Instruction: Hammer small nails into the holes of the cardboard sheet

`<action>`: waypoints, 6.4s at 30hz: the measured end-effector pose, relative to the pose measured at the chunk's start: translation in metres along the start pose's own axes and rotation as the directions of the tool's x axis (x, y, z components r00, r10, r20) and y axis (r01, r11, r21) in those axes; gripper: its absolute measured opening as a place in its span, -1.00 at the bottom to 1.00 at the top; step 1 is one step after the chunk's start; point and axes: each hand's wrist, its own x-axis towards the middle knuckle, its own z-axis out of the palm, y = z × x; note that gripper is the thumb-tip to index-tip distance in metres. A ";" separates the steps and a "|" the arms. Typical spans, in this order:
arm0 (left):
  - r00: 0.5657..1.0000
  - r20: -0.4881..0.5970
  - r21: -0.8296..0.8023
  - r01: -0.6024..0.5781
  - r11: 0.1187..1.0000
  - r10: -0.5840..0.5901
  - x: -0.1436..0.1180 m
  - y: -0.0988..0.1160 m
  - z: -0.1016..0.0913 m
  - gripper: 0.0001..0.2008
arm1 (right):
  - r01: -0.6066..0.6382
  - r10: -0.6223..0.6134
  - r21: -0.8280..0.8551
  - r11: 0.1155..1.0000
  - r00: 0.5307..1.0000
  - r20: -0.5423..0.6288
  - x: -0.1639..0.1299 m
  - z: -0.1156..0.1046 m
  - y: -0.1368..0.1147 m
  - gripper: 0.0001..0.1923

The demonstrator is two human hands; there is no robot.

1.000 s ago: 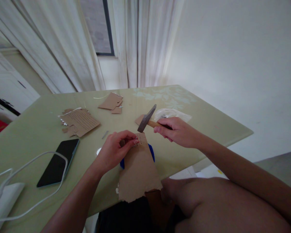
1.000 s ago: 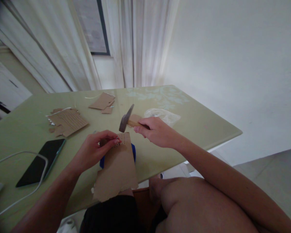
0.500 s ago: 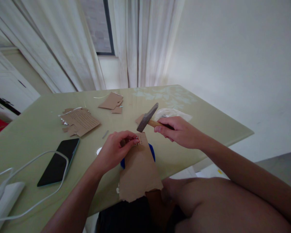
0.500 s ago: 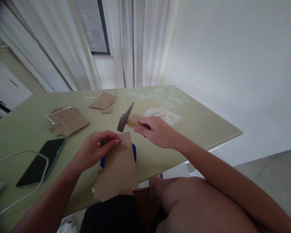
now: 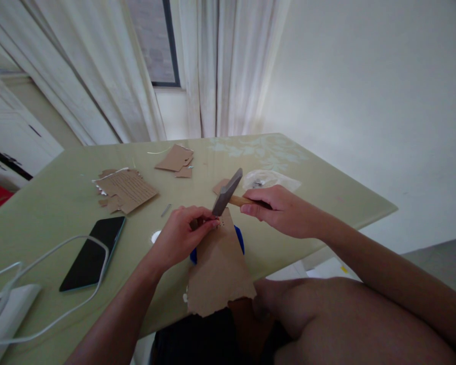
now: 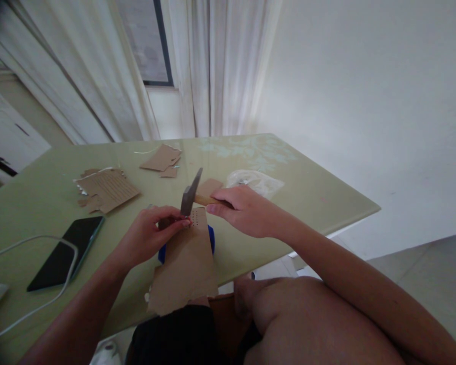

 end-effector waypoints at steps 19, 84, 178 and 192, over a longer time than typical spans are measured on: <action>0.998 0.018 -0.021 -0.064 0.998 0.065 -0.001 -0.007 -0.002 -0.84 | 0.002 -0.003 -0.006 1.000 0.998 -0.062 -0.002 -0.003 -0.004 -0.57; 0.813 -0.333 0.533 0.580 0.616 -0.478 0.005 -0.088 -0.055 -0.69 | -0.017 0.017 -0.010 1.000 1.000 -0.022 0.003 0.012 0.017 -0.55; 0.988 -0.105 0.164 -0.093 0.982 0.111 -0.007 -0.005 0.018 -0.84 | -0.002 0.000 -0.014 1.000 0.997 -0.082 -0.010 -0.004 0.009 -0.55; 0.985 -0.110 0.146 -0.114 0.983 0.131 -0.007 -0.004 0.017 -0.91 | 0.014 -0.014 0.015 1.000 1.000 -0.011 -0.009 -0.004 0.003 -0.56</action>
